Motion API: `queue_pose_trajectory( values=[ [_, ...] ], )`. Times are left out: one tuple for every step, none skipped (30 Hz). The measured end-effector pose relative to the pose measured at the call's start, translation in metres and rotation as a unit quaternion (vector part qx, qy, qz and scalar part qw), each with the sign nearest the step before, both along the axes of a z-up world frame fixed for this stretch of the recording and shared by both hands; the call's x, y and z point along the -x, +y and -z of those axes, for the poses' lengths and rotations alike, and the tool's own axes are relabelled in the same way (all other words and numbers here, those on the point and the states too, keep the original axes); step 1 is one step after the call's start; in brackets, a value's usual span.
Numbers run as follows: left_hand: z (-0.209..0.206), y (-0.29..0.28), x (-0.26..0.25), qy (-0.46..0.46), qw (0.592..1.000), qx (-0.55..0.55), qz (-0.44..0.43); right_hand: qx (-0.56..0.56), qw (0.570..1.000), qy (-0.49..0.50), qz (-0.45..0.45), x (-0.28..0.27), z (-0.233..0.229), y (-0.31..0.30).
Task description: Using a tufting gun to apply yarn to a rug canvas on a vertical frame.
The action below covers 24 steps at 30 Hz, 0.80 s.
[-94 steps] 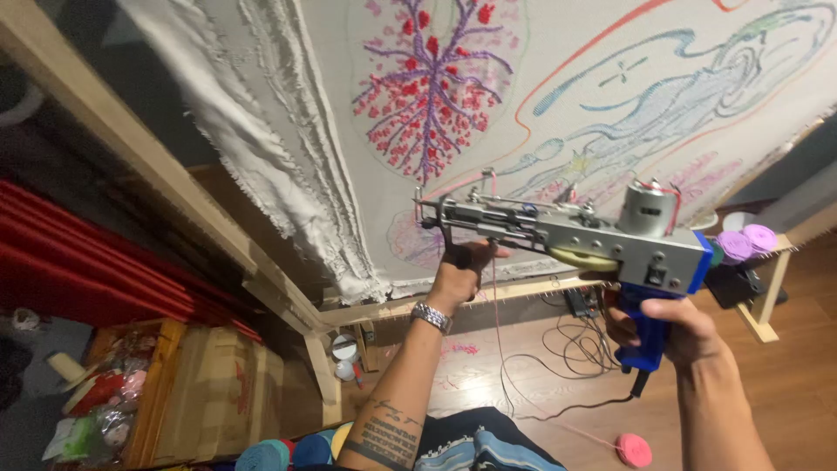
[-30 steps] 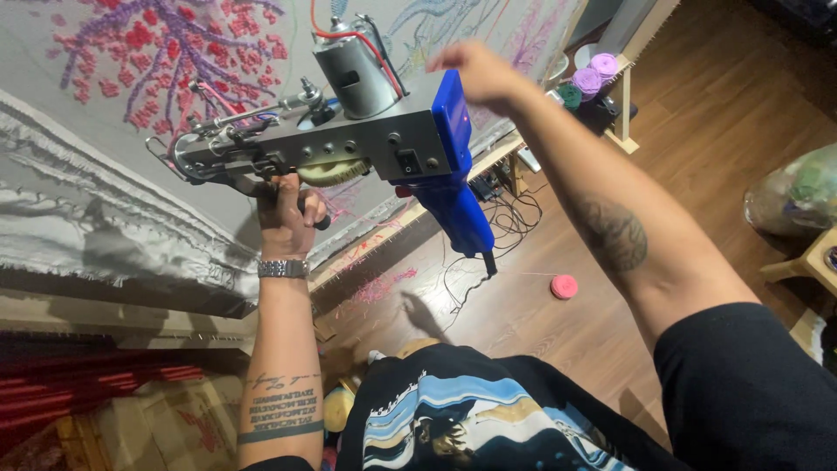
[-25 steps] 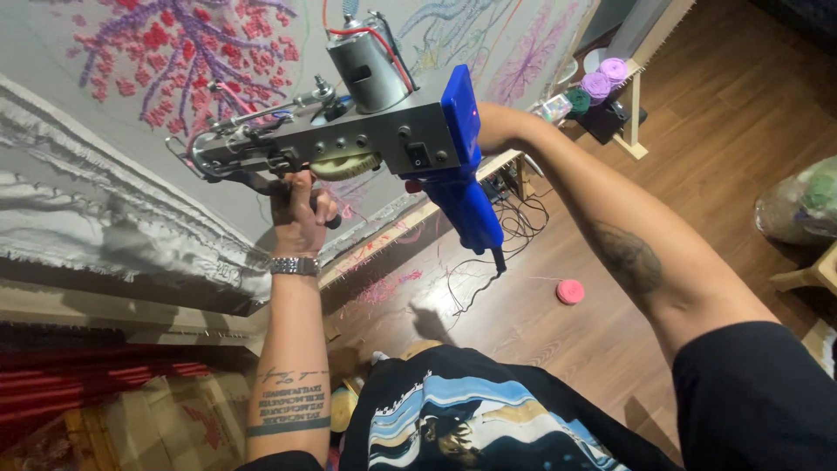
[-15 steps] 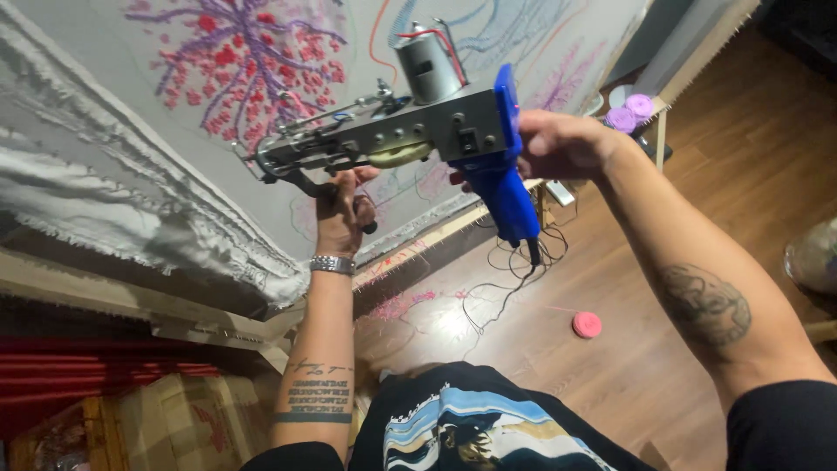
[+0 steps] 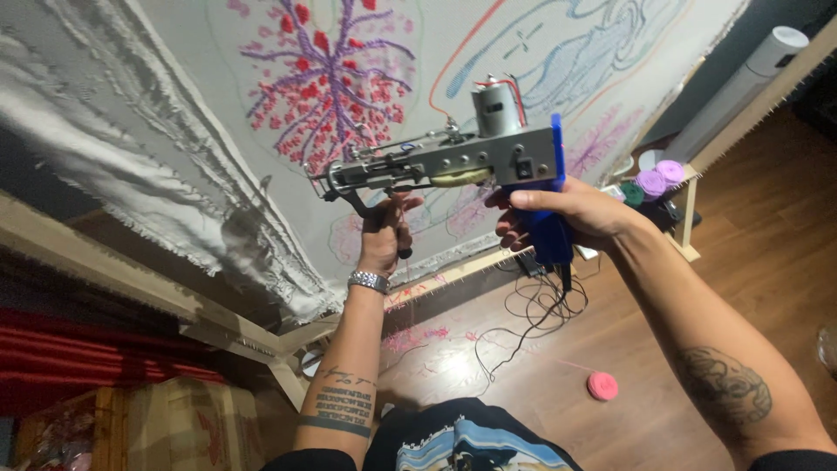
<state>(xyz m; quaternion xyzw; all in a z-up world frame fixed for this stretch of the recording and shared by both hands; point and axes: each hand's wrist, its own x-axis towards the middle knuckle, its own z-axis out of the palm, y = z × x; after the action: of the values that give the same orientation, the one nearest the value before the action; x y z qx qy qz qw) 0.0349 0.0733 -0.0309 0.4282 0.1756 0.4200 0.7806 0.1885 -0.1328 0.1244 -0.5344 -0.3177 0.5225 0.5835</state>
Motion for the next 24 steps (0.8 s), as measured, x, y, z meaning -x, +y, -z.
queue_pose_trajectory(
  values=[
    [0.002,0.001,-0.001,0.000,1.000,-0.009,0.004,0.000,1.000,0.001,0.014,-0.002,0.003,0.000],
    [0.004,0.003,-0.002,0.000,1.000,-0.018,0.007,-0.001,1.000,0.002,0.029,-0.004,0.006,0.001],
    [0.001,0.003,-0.001,-0.003,1.000,-0.019,0.003,-0.002,1.000,0.000,0.025,-0.002,0.003,0.001],
    [-0.001,0.002,-0.001,0.015,1.000,-0.019,0.008,0.002,0.999,-0.007,0.032,0.001,0.001,0.001],
    [-0.004,0.002,-0.001,0.033,0.999,-0.019,0.014,0.004,0.999,-0.013,0.039,0.003,-0.001,0.000],
    [-0.010,0.000,0.001,0.031,0.999,-0.021,0.010,0.003,0.999,-0.015,0.035,0.008,-0.003,0.000],
    [-0.015,-0.001,0.003,0.042,0.999,-0.022,0.015,-0.005,0.998,-0.036,0.047,0.013,-0.006,0.000],
    [-0.020,-0.002,0.004,0.053,0.998,-0.023,0.021,-0.013,0.997,-0.057,0.059,0.018,-0.008,0.000],
    [-0.021,-0.002,0.003,0.052,0.998,-0.025,0.019,-0.015,0.997,-0.057,0.057,0.019,-0.003,-0.002],
    [-0.023,-0.001,0.001,0.059,0.997,-0.036,0.022,-0.040,0.992,-0.094,0.077,0.019,0.003,-0.003],
    [-0.024,0.000,0.000,0.066,0.996,-0.047,0.025,-0.064,0.985,-0.130,0.098,0.019,0.009,-0.004],
    [-0.029,0.001,-0.002,0.065,0.996,-0.048,0.023,-0.065,0.985,-0.130,0.097,0.020,0.013,-0.005],
    [-0.034,0.001,-0.003,0.089,0.993,-0.079,0.017,-0.104,0.981,-0.129,0.105,0.021,0.017,-0.008],
    [-0.039,0.001,-0.004,0.112,0.988,-0.110,0.011,-0.143,0.975,-0.127,0.114,0.021,0.022,-0.010],
    [-0.048,0.000,-0.005,0.112,0.988,-0.109,0.008,-0.142,0.975,-0.127,0.111,0.032,0.012,-0.010],
    [-0.057,0.000,-0.005,0.157,0.979,-0.126,0.007,-0.137,0.958,-0.202,0.153,0.044,0.002,-0.010],
    [-0.066,-0.002,-0.006,0.202,0.969,-0.143,0.006,-0.130,0.933,-0.274,0.195,0.055,-0.007,-0.012],
    [-0.059,0.005,-0.015,0.203,0.969,-0.142,0.005,-0.130,0.933,-0.274,0.194,0.058,-0.007,-0.014],
    [-0.052,0.013,-0.024,0.207,0.965,-0.163,0.015,-0.123,0.927,-0.283,0.213,0.061,-0.008,-0.016],
    [-0.044,0.020,-0.033,0.210,0.960,-0.183,0.025,-0.116,0.921,-0.292,0.232,0.063,-0.008,-0.018],
    [-0.046,0.021,-0.035,0.209,0.960,-0.182,0.024,-0.116,0.921,-0.292,0.230,0.065,-0.009,-0.019],
    [-0.048,0.021,-0.037,0.204,0.960,-0.190,0.030,-0.117,0.917,-0.295,0.243,0.067,-0.010,-0.020],
    [-0.049,0.021,-0.040,0.198,0.960,-0.197,0.037,-0.117,0.912,-0.297,0.257,0.070,-0.011,-0.022],
    [-0.056,0.018,-0.038,0.198,0.960,-0.196,0.036,-0.117,0.912,-0.297,0.256,0.069,-0.007,-0.020]
  ],
)
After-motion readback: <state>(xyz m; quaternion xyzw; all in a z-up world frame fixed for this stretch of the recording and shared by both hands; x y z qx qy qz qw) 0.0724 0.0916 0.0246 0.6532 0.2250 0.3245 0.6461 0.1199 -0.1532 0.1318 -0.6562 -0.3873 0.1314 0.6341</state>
